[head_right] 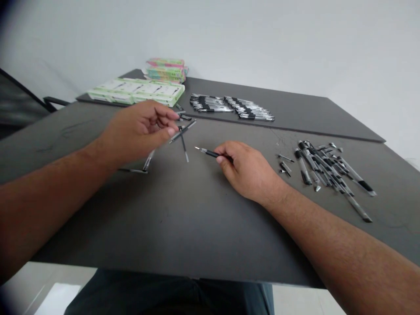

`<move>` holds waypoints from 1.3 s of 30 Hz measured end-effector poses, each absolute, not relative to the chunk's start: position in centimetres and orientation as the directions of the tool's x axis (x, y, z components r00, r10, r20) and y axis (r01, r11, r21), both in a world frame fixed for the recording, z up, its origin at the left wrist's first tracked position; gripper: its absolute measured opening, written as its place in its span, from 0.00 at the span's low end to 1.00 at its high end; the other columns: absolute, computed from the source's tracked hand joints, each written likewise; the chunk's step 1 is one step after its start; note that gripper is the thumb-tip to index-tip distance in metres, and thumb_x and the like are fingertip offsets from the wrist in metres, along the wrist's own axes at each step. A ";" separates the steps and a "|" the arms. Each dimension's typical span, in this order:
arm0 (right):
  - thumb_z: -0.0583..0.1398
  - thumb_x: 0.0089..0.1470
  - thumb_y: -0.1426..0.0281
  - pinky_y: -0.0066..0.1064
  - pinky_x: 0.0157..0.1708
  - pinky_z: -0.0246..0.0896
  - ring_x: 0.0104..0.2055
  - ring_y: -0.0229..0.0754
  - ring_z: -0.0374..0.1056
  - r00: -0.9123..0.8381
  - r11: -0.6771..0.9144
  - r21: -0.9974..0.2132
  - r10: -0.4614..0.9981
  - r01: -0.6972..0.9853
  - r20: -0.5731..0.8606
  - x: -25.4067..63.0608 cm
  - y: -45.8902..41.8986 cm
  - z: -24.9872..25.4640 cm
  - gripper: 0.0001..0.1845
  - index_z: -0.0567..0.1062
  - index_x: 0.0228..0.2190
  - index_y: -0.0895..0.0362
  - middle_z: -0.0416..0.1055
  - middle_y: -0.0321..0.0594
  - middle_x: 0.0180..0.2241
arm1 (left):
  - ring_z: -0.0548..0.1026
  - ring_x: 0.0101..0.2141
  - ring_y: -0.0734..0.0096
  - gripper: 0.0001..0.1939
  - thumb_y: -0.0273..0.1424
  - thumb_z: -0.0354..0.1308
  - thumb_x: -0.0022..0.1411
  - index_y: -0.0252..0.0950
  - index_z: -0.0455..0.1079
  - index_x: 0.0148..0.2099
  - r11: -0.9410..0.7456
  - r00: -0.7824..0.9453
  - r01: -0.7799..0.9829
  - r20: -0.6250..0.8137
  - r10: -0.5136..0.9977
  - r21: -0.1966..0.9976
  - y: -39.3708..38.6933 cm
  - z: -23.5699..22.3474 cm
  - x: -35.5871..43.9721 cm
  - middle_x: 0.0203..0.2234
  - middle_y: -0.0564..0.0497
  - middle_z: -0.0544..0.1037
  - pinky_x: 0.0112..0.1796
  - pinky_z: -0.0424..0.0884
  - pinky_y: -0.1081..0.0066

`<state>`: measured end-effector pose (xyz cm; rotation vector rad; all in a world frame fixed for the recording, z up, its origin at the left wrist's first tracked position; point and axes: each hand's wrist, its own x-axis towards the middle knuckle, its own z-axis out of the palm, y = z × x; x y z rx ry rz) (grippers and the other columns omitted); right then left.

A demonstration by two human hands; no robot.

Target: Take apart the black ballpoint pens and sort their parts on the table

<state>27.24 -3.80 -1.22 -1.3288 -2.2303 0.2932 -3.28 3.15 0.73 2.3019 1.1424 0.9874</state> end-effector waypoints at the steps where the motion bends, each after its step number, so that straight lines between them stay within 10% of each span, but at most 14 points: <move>1: 0.60 0.71 0.67 0.40 0.45 0.72 0.43 0.52 0.80 -0.370 0.488 -0.432 0.868 0.758 0.331 27.3 -3.8 -1.2 0.11 0.83 0.46 0.52 0.86 0.45 0.41 | 0.81 0.41 0.68 0.20 0.37 0.66 0.73 0.35 0.77 0.62 -0.574 0.377 0.564 0.432 0.819 0.594 3.9 1.1 -4.1 0.44 0.50 0.84 0.44 0.78 0.64; 5: 0.60 0.71 0.66 0.40 0.43 0.71 0.41 0.52 0.80 -0.357 0.480 -0.415 0.870 0.773 0.341 27.5 -3.6 -1.3 0.11 0.83 0.46 0.52 0.85 0.44 0.39 | 0.77 0.37 0.72 0.22 0.40 0.64 0.75 0.33 0.78 0.64 -0.396 0.177 0.737 0.410 0.895 0.547 6.4 2.6 -7.2 0.41 0.54 0.84 0.43 0.77 0.66; 11: 0.60 0.70 0.67 0.38 0.43 0.70 0.40 0.51 0.80 -0.358 0.490 -0.401 0.861 0.774 0.361 27.7 -3.5 -1.6 0.11 0.83 0.45 0.52 0.85 0.44 0.39 | 0.82 0.45 0.55 0.19 0.35 0.60 0.71 0.32 0.87 0.53 -0.102 0.070 0.983 0.207 0.976 0.151 8.6 2.9 -9.0 0.43 0.43 0.88 0.54 0.77 0.55; 39: 0.61 0.71 0.68 0.38 0.42 0.70 0.40 0.50 0.80 -0.392 0.518 -0.379 0.845 0.767 0.364 27.5 -3.6 -2.0 0.11 0.85 0.46 0.52 0.85 0.43 0.38 | 0.72 0.77 0.56 0.37 0.43 0.39 0.84 0.35 0.69 0.82 -0.428 0.428 0.904 0.033 0.903 -0.022 12.0 -2.5 -8.6 0.79 0.43 0.74 0.77 0.63 0.59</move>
